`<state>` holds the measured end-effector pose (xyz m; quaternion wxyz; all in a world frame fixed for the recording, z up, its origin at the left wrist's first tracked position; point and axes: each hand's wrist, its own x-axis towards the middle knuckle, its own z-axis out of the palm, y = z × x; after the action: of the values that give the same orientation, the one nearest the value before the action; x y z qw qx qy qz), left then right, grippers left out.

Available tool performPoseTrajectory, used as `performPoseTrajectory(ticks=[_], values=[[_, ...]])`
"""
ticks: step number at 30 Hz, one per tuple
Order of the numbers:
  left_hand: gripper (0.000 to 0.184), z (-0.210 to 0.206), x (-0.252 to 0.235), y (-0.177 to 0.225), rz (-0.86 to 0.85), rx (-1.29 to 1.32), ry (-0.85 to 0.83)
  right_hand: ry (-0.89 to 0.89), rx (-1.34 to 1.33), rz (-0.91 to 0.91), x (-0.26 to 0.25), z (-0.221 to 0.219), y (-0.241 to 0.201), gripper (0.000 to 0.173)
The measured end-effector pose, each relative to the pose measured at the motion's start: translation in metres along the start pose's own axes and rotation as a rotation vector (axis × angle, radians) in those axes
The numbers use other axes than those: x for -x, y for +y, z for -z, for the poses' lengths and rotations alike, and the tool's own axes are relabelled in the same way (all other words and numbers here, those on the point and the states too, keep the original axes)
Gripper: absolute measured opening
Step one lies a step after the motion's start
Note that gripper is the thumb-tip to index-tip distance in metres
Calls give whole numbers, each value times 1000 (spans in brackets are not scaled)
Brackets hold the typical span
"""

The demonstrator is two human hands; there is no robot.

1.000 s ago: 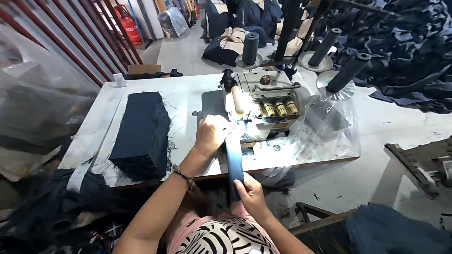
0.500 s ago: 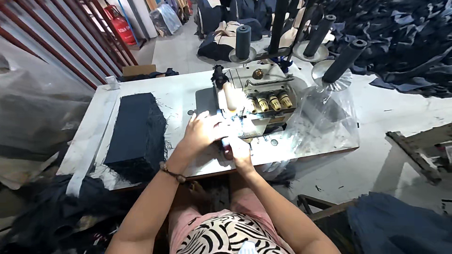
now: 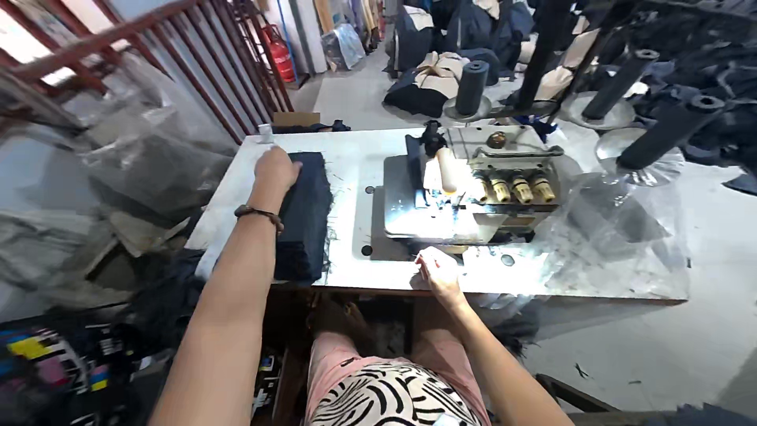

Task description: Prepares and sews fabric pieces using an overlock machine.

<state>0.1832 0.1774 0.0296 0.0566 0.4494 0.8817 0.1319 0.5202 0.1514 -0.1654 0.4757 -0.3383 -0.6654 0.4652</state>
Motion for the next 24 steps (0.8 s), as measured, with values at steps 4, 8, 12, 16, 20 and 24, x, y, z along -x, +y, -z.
performPoseTrajectory(ticks=[4, 8, 12, 16, 20, 24], values=[[43, -18, -7, -17, 30, 57, -18, -6, -17, 19, 1, 1, 0, 29], [33, -12, 0, -15, -71, 116, 82, -22, -37, 3, 3, 3, 1, 28], [40, 26, 74, 24, -355, 175, 90, -39, -84, -47, 1, 1, -7, 23], [59, 2, 156, 64, -854, 190, -175, -158, -319, 33, 12, -8, -26, 42], [15, -41, 160, 73, -1050, 445, -361, -190, -419, -160, 35, -9, -64, 18], [10, -69, 144, 69, -956, 771, -390, -174, -272, -227, 58, 4, -68, 12]])
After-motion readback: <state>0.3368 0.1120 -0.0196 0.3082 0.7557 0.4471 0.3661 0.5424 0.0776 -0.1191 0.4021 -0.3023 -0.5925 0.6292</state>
